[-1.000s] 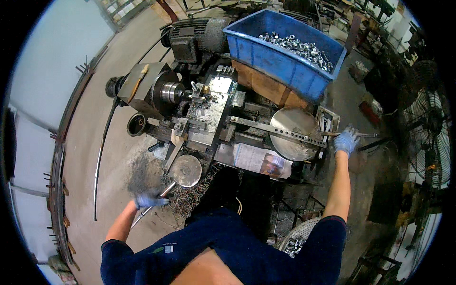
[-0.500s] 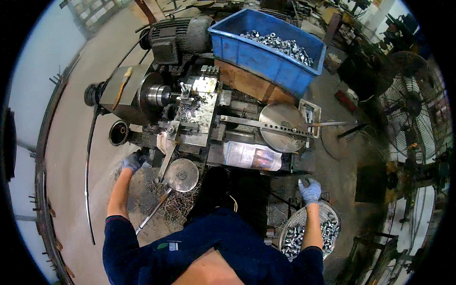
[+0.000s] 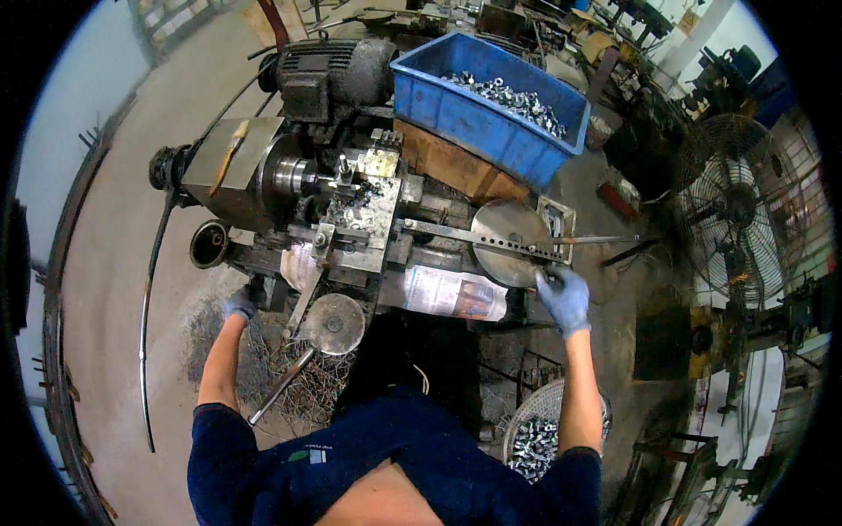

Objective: The person operates a lathe machine by loading small metal components into the chuck, securing them, and then using manual levers to machine each piece before placing the finished component into a metal bin.

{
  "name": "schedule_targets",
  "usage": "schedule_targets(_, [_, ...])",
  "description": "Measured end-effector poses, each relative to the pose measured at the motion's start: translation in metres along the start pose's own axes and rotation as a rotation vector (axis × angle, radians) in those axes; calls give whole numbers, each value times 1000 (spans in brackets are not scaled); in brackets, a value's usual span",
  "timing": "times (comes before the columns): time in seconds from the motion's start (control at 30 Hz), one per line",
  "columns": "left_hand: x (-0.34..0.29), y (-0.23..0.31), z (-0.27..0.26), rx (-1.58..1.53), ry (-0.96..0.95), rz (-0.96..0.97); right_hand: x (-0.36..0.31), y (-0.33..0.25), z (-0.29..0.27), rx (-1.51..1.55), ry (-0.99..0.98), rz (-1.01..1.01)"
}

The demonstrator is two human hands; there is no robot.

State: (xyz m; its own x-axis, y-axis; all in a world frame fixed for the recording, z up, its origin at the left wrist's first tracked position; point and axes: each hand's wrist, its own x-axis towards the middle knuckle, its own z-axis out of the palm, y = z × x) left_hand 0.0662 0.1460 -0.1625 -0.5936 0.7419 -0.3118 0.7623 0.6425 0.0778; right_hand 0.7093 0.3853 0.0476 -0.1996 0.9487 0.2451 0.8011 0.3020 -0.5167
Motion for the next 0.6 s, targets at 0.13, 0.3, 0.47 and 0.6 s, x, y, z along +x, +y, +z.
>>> schedule_targets(0.13, [-23, 0, -67, -87, -129, 89, 61, -125, 20, 162, -37, -342])
schedule_targets(0.3, [-62, -97, -161, -249, 568, 125, 96, -279, 96, -30, -1, -914])
schedule_targets(0.47, [-139, -213, -175, -7, 498, -338, 105, -357, 161, -596, -400, -972])
schedule_targets(0.6, [-178, -107, -122, -97, 629, -367, 115, -356, 169, -667, -479, -924])
